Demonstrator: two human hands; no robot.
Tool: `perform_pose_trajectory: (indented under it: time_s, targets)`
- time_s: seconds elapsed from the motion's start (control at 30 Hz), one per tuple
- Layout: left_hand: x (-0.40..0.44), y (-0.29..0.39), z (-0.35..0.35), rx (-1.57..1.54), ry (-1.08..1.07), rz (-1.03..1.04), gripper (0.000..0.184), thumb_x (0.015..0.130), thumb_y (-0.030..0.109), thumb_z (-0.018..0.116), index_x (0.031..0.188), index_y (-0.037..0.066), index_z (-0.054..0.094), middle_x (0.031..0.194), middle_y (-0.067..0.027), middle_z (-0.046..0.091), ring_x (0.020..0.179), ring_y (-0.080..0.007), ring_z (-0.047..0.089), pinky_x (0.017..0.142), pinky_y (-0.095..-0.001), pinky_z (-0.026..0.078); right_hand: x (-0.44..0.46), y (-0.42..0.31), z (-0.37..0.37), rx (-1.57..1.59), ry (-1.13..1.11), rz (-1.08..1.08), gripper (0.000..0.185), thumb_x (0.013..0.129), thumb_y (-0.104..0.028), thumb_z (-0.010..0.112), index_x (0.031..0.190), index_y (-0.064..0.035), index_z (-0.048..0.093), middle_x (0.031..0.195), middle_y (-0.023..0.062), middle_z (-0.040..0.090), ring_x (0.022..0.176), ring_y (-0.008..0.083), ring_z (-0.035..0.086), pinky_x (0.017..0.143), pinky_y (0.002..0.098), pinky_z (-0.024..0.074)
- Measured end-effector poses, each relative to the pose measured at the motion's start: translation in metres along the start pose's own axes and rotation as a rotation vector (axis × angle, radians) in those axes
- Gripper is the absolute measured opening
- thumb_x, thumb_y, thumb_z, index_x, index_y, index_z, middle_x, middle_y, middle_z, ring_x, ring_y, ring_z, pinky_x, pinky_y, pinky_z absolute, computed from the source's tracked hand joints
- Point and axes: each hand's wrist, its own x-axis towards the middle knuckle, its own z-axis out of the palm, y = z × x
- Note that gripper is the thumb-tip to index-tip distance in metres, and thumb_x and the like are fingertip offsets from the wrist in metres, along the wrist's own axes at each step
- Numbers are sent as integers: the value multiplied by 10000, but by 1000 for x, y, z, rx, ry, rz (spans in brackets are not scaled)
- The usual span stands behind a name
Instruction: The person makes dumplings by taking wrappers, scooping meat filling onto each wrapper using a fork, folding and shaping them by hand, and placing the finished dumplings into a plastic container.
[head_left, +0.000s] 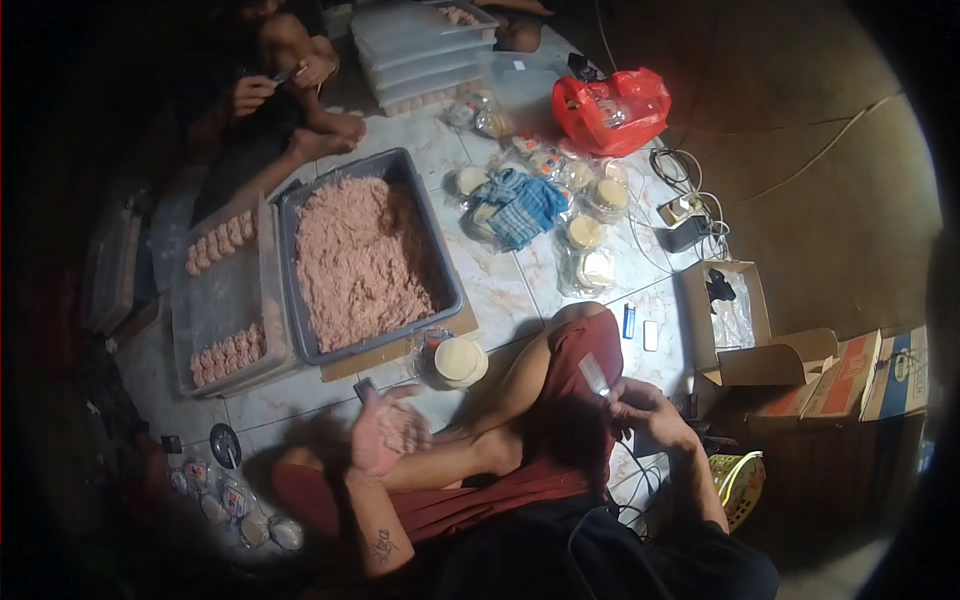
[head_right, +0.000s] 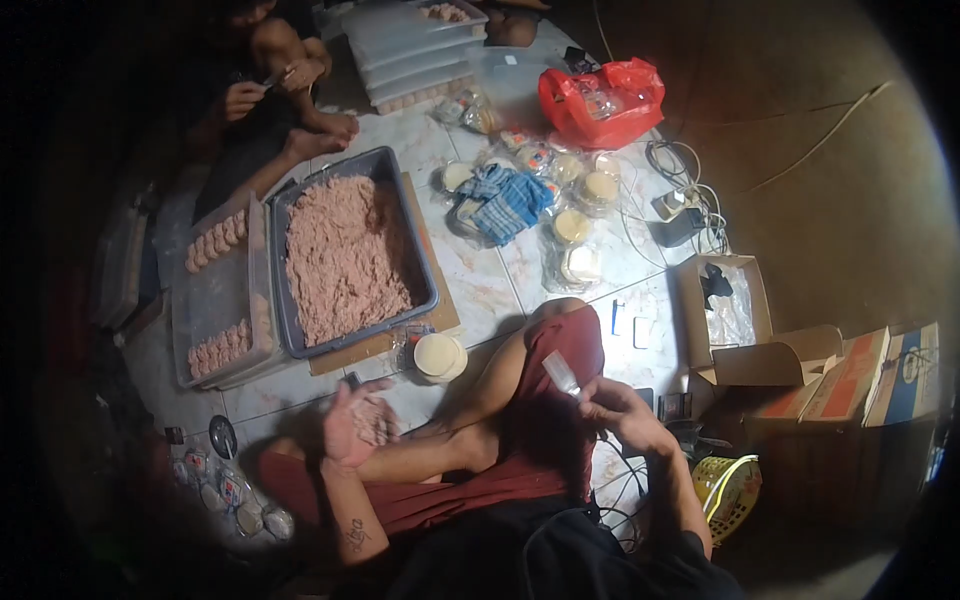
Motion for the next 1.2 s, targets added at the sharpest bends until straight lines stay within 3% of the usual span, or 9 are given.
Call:
perform_pose_trajectory:
  time_s: [0.17, 0.33, 0.43, 0.7, 0.8, 0.87, 1.0, 1.1, 1.2]
  targets:
    - [30, -51, 41, 230, -400, -272, 738, 994, 582, 475, 1433, -11, 449, 1035, -156, 670, 895, -257, 701, 800, -365, 573, 6, 9, 21, -54, 318, -99, 56, 996, -61, 613, 1002, -23, 573, 813, 30, 628, 706, 103, 608, 645, 259, 500]
    - [51, -112, 36, 459, -217, -169, 420, 1014, 223, 609, 1350, -2, 495, 1101, -113, 640, 925, -137, 646, 864, -313, 560, 71, 11, 83, -152, 269, -246, 75, 952, -50, 670, 1015, -22, 639, 878, -14, 636, 779, 51, 567, 678, 221, 467]
    - [51, -115, 23, 576, -3, 365, 279, 917, 77, 638, 1178, -1, 579, 1070, -55, 664, 976, -139, 650, 897, -293, 535, 105, -10, 122, -47, 167, -225, 69, 948, -64, 682, 978, -28, 632, 866, -22, 624, 787, 39, 546, 681, 217, 450]
    - [32, -67, 7, 706, 88, 665, 111, 914, 40, 653, 1015, 4, 625, 1018, -29, 634, 939, -86, 591, 842, -269, 503, 137, -12, 147, -374, 50, -610, 139, 969, -120, 683, 1020, -12, 611, 818, -3, 610, 697, 62, 554, 581, 236, 458]
    - [13, -44, 35, 559, 213, 533, 59, 949, 79, 683, 946, 48, 633, 1172, -77, 652, 788, -63, 583, 674, -218, 480, 71, -61, 103, -658, -37, -287, 247, 986, -227, 648, 962, 18, 642, 771, 67, 589, 761, 91, 534, 697, 265, 463]
    - [7, -35, 30, 526, 259, 525, 93, 948, 33, 675, 952, 63, 587, 1155, -81, 668, 837, -70, 603, 778, -222, 521, 25, -80, 54, -684, -508, -7, 228, 997, -197, 612, 972, 14, 695, 830, 40, 643, 748, 91, 545, 680, 290, 479]
    - [-1, -16, 25, 514, 352, 529, 72, 947, 80, 687, 988, 56, 633, 1070, -69, 701, 780, -85, 619, 674, -226, 500, -27, -4, 18, -296, -914, 261, 270, 1005, -172, 587, 1194, -23, 709, 980, 16, 691, 814, 85, 557, 797, 253, 490]
    - [2, -9, 24, 550, 418, 590, 93, 944, 136, 695, 974, 54, 663, 1051, -64, 720, 756, -86, 624, 636, -219, 475, -40, 27, 38, -264, -937, 189, 553, 1017, -241, 583, 1496, -26, 410, 1197, 74, 639, 947, 130, 574, 875, 272, 472]
    - [-1, -3, 23, 568, 410, 598, 83, 941, 109, 691, 995, 62, 650, 1070, -79, 724, 747, -94, 631, 652, -235, 499, -46, 28, 80, -480, -721, -78, 882, 1000, -276, 617, 1598, -67, 4, 1510, 181, 338, 1262, 228, 463, 1003, 313, 427]
